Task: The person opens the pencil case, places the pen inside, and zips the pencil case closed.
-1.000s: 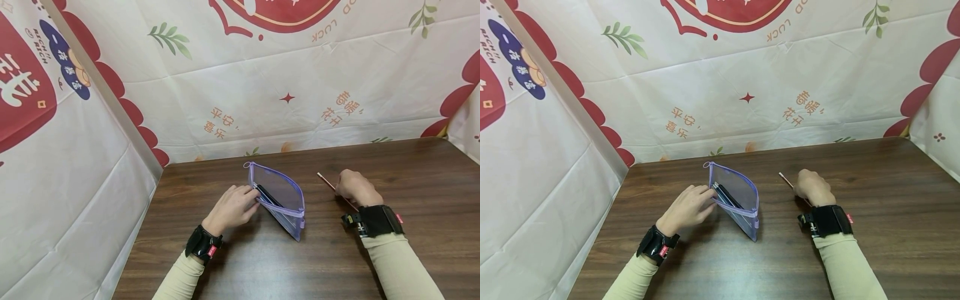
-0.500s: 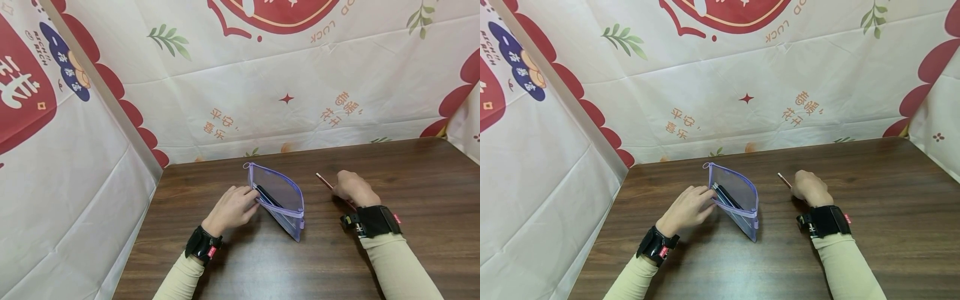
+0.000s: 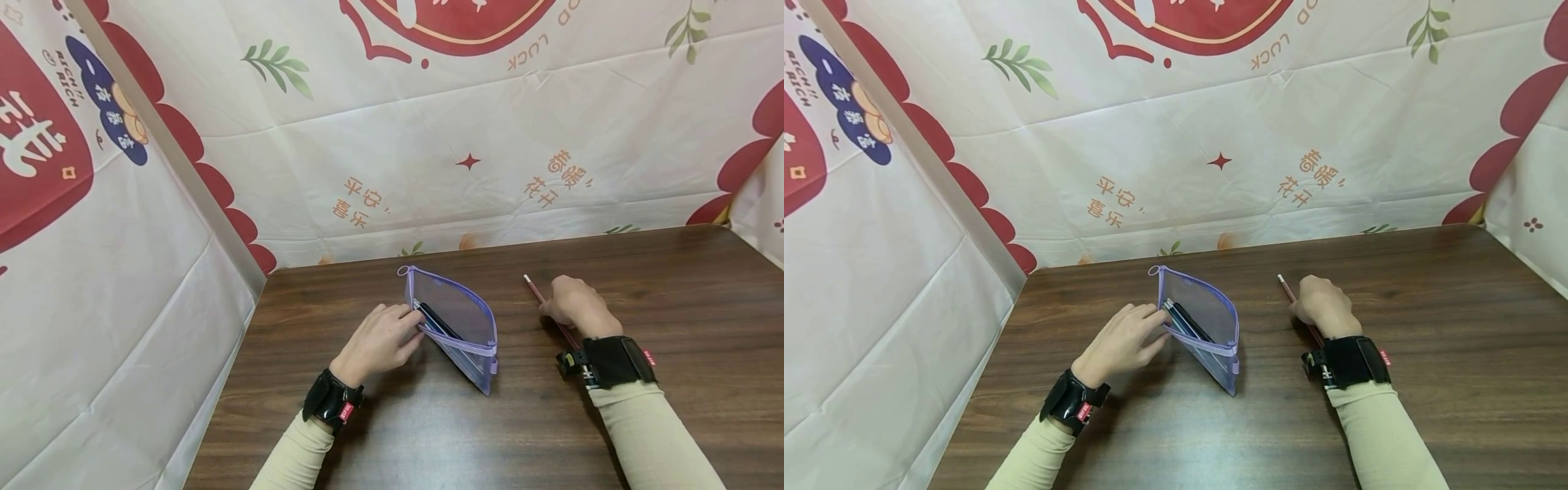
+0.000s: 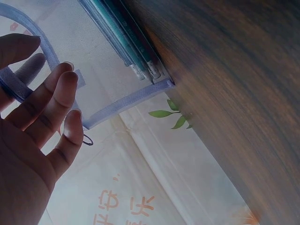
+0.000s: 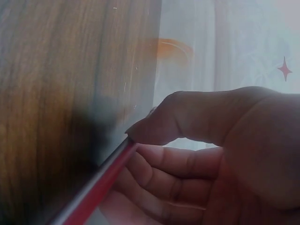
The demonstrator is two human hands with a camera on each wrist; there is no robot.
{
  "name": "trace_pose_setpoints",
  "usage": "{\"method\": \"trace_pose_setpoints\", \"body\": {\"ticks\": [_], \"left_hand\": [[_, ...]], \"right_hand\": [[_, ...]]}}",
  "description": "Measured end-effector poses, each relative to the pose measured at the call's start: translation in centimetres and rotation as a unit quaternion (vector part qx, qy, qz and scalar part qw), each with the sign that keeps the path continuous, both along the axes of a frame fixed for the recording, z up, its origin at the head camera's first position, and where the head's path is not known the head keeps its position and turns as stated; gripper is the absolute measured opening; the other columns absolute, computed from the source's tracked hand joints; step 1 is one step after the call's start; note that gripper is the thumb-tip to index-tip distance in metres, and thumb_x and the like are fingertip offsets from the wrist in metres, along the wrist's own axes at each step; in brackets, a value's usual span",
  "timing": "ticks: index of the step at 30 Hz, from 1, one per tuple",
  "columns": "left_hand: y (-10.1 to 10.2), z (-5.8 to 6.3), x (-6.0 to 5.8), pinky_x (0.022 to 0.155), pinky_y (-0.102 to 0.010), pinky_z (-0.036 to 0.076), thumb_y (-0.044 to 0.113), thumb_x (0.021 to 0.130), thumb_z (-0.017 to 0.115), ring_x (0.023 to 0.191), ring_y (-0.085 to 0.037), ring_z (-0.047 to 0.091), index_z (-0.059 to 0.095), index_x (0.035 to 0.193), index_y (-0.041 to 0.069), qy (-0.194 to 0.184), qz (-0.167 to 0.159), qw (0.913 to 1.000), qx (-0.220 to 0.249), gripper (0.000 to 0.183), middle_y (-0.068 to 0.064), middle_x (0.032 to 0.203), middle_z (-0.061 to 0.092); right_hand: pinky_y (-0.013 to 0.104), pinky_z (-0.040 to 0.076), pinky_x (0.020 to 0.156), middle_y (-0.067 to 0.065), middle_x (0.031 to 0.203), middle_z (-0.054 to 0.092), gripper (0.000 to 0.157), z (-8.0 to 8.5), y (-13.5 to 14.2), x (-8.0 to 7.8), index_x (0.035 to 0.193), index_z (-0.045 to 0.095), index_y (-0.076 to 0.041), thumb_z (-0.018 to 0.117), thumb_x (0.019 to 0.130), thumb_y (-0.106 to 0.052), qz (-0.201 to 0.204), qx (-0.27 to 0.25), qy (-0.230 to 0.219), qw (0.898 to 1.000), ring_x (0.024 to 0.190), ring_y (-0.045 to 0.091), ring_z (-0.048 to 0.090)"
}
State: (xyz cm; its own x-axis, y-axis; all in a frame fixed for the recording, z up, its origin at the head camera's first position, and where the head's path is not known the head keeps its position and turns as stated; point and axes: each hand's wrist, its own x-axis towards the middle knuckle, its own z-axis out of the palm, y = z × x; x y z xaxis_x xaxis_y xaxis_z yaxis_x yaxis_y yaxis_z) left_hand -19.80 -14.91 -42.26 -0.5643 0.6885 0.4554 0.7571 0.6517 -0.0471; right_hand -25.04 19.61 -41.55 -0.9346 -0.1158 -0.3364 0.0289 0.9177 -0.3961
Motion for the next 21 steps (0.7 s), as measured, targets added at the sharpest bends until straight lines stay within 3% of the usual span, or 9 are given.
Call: {"method": "trace_pose_setpoints", "body": {"ticks": [14, 21], "left_hand": [[0.04, 0.0, 0.01, 0.058, -0.029, 0.039, 0.024, 0.086, 0.061, 0.065, -0.007, 0.047, 0.059, 0.089, 0.019, 0.002, -0.002, 1.0, 0.001, 0.007, 0.007, 0.077, 0.054], [0.06, -0.07, -0.01, 0.057, -0.028, 0.037, 0.024, 0.085, 0.061, 0.064, -0.007, 0.046, 0.06, 0.089, 0.018, 0.005, -0.005, 1.0, 0.002, 0.008, 0.007, 0.076, 0.054]], "right_hand": [[0.032, 0.044, 0.05, 0.012, 0.068, 0.055, 0.024, -0.14, 0.04, -0.21, 0.076, 0.053, -0.001, 0.056, 0.091, -0.019, -0.013, -0.031, 0.01, 0.999, 0.058, 0.022, 0.055], [0.032, 0.048, 0.049, 0.008, 0.058, 0.059, 0.032, -0.38, 0.1, -0.54, 0.062, 0.056, -0.006, 0.057, 0.09, -0.02, -0.014, -0.044, 0.02, 0.999, 0.054, 0.019, 0.058]]}}
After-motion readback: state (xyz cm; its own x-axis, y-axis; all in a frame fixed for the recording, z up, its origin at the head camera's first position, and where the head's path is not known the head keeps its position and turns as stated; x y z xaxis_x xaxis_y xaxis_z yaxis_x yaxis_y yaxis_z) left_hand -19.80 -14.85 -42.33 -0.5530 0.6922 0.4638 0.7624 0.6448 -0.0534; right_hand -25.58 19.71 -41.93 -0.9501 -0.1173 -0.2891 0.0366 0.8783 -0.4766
